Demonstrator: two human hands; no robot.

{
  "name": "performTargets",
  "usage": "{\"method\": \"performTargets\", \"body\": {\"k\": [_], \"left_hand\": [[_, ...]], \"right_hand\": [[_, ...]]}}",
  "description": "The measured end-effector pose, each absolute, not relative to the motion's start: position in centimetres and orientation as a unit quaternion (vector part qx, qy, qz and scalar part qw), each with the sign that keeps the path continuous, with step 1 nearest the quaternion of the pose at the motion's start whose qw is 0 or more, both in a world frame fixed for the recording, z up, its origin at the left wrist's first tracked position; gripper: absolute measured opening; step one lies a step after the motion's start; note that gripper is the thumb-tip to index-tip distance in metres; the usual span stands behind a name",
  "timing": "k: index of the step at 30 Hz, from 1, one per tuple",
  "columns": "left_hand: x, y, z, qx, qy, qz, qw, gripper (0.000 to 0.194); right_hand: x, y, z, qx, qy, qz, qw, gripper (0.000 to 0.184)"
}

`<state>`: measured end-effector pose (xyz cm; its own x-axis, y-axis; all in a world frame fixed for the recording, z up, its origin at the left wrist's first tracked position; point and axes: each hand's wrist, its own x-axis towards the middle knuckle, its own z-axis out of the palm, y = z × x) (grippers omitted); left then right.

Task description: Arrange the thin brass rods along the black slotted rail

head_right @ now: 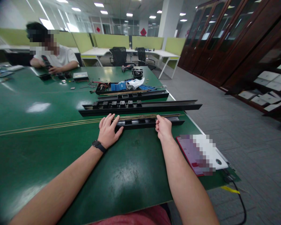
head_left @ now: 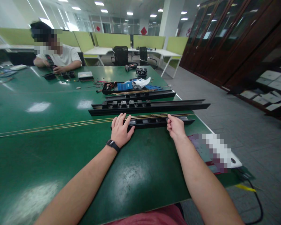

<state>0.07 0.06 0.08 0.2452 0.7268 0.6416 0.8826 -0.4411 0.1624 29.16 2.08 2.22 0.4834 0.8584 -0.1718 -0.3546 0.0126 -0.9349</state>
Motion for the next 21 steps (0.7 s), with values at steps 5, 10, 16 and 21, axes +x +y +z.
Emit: {"method": "performTargets", "body": {"k": [5, 10, 16, 21], "left_hand": [[0.04, 0.01, 0.15, -0.780, -0.517, -0.335, 0.110, 0.057], [0.05, 0.00, 0.19, -0.779, -0.519, -0.336, 0.106, 0.057], [0.08, -0.02, 0.21, -0.779, -0.517, -0.341, 0.103, 0.058], [0.07, -0.03, 0.22, -0.779, -0.518, -0.338, 0.106, 0.057]], "right_hand": [[29.24, 2.12, 2.13, -0.540, -0.231, 0.453, 0.671, 0.028], [29.02, 1.91, 2.26, -0.543, -0.245, 0.453, 0.663, 0.033], [28.85, 1.86, 2.26, -0.544, -0.254, 0.455, 0.658, 0.038], [28.90, 1.95, 2.18, -0.542, -0.251, 0.456, 0.659, 0.038]]}}
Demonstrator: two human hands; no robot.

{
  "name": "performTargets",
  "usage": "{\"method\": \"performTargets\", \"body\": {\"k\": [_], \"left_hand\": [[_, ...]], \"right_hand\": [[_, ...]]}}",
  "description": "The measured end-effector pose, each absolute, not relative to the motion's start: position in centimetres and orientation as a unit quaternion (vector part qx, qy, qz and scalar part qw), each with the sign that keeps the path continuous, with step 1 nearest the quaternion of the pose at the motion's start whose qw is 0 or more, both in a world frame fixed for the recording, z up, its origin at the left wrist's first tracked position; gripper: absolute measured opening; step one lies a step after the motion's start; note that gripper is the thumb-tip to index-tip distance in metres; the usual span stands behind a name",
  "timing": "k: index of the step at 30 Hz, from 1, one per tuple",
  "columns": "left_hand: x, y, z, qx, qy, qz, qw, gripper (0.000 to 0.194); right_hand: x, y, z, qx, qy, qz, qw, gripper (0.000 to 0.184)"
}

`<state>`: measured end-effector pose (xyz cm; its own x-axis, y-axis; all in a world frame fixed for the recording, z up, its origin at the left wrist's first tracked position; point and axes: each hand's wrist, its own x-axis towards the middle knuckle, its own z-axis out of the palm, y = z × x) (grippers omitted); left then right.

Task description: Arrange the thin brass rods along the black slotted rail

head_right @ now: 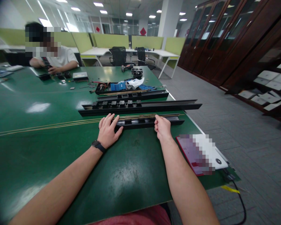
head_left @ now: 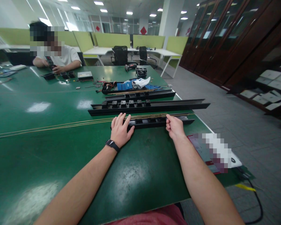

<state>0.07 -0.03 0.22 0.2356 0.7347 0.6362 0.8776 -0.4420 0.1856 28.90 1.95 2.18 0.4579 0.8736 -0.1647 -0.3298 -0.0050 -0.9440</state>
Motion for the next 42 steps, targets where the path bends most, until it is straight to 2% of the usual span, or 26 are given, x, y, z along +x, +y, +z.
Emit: {"method": "performTargets", "body": {"k": [31, 42], "left_hand": [[0.08, -0.03, 0.25, -0.779, -0.516, -0.339, 0.105, 0.057], [0.02, 0.00, 0.19, -0.780, -0.515, -0.340, 0.105, 0.058]], "right_hand": [[28.74, 1.77, 2.52, -0.539, -0.256, 0.455, 0.661, 0.032], [29.08, 1.91, 2.40, -0.539, -0.239, 0.451, 0.670, 0.036]]}}
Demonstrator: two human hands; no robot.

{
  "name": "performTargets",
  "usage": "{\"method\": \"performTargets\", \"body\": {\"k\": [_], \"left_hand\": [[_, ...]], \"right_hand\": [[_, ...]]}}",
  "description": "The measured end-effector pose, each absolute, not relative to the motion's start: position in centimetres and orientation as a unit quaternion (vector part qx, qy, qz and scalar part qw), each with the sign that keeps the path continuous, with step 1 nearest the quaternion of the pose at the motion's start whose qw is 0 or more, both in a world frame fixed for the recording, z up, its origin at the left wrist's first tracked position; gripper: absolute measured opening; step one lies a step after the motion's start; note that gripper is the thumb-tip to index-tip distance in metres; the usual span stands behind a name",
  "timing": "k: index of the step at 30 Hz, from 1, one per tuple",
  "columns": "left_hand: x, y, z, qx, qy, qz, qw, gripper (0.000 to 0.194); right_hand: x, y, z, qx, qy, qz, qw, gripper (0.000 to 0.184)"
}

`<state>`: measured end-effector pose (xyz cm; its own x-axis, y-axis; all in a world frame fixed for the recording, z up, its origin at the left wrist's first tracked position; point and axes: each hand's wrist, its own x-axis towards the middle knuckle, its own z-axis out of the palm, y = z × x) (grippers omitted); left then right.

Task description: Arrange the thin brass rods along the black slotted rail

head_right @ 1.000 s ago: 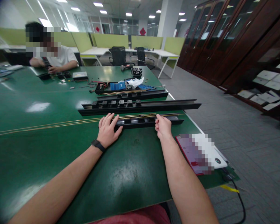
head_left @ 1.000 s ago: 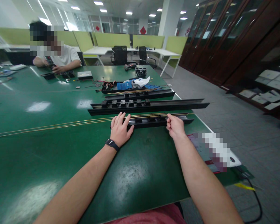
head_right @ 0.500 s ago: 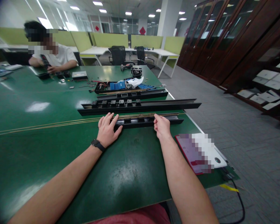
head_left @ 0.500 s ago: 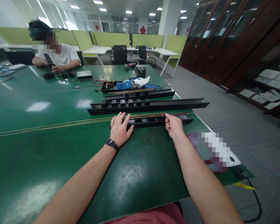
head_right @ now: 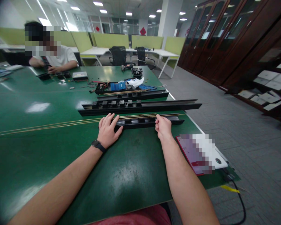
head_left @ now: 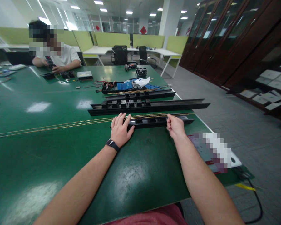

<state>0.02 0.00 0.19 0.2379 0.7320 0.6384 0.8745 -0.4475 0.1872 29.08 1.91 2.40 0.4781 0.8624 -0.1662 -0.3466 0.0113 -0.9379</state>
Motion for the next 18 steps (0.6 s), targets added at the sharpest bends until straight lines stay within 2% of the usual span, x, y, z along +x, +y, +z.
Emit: {"method": "performTargets", "body": {"k": [18], "left_hand": [[0.05, -0.04, 0.24, -0.780, -0.517, -0.337, 0.105, 0.057]], "right_hand": [[28.91, 1.95, 2.20, -0.538, -0.252, 0.455, 0.663, 0.030]]}}
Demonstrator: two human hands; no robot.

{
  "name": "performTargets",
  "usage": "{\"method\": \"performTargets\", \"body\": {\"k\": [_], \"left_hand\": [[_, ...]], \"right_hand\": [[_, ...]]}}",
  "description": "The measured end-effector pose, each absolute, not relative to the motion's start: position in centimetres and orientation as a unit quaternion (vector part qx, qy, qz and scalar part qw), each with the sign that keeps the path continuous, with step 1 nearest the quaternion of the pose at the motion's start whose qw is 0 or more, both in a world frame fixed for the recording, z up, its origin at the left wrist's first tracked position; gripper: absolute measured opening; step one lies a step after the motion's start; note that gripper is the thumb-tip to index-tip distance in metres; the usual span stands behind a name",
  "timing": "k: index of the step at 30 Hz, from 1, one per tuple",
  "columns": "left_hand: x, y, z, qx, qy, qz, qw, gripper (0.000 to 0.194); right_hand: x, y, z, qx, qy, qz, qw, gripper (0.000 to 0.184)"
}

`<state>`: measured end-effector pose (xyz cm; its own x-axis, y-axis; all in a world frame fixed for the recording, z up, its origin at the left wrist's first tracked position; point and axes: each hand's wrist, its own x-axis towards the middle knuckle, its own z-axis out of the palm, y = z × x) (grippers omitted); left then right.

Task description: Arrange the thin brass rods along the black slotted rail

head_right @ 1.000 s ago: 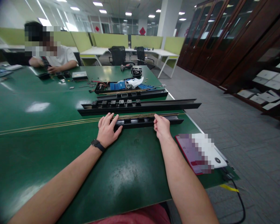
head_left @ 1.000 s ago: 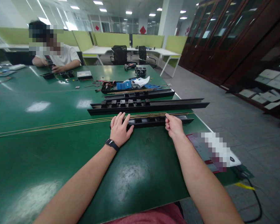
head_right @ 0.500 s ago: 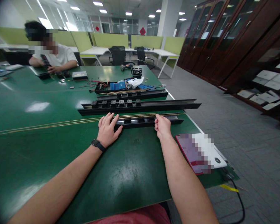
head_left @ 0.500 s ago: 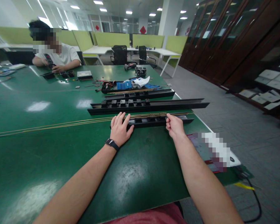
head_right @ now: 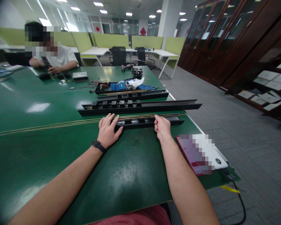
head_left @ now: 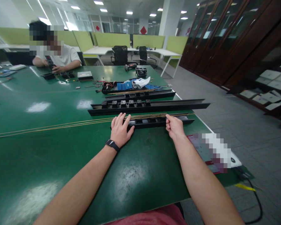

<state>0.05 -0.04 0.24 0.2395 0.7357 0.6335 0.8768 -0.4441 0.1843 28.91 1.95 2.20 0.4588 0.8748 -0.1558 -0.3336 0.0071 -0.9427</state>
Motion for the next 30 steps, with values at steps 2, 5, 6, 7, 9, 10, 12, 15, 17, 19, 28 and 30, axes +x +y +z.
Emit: {"method": "performTargets", "body": {"k": [2, 5, 6, 7, 9, 10, 12, 15, 17, 19, 28, 30], "left_hand": [[0.06, -0.04, 0.26, -0.780, -0.518, -0.334, 0.107, 0.057], [0.08, -0.03, 0.28, -0.780, -0.520, -0.330, 0.110, 0.057], [0.09, -0.03, 0.28, -0.780, -0.520, -0.330, 0.111, 0.057], [0.09, -0.02, 0.28, -0.780, -0.519, -0.330, 0.112, 0.057], [0.08, 0.00, 0.25, -0.780, -0.518, -0.330, 0.116, 0.057], [0.07, 0.01, 0.24, -0.780, -0.518, -0.330, 0.118, 0.056], [0.06, 0.02, 0.21, -0.780, -0.518, -0.329, 0.122, 0.056], [0.06, 0.02, 0.19, -0.780, -0.518, -0.330, 0.122, 0.056], [0.06, 0.02, 0.19, -0.780, -0.518, -0.331, 0.121, 0.056], [0.05, 0.03, 0.18, -0.779, -0.518, -0.331, 0.121, 0.056], [0.03, 0.02, 0.21, -0.780, -0.517, -0.331, 0.124, 0.056], [0.05, 0.02, 0.21, -0.780, -0.516, -0.332, 0.122, 0.056]], "right_hand": [[28.89, 1.99, 2.15, -0.536, -0.251, 0.456, 0.665, 0.031], [28.88, 2.02, 2.12, -0.533, -0.250, 0.456, 0.667, 0.032], [28.90, 2.03, 2.14, -0.534, -0.248, 0.456, 0.668, 0.032], [28.94, 2.03, 2.16, -0.535, -0.245, 0.455, 0.669, 0.031], [29.04, 2.06, 2.23, -0.539, -0.238, 0.451, 0.671, 0.030], [29.10, 2.07, 2.26, -0.540, -0.233, 0.450, 0.672, 0.029], [29.20, 2.09, 2.31, -0.542, -0.228, 0.451, 0.672, 0.027], [29.22, 2.08, 2.32, -0.544, -0.229, 0.452, 0.669, 0.025], [29.13, 2.03, 2.32, -0.547, -0.235, 0.451, 0.665, 0.027], [29.01, 1.96, 2.33, -0.548, -0.241, 0.452, 0.661, 0.030], [28.84, 1.92, 2.33, -0.544, -0.250, 0.454, 0.660, 0.032], [28.84, 1.95, 2.32, -0.542, -0.249, 0.455, 0.661, 0.031]]}}
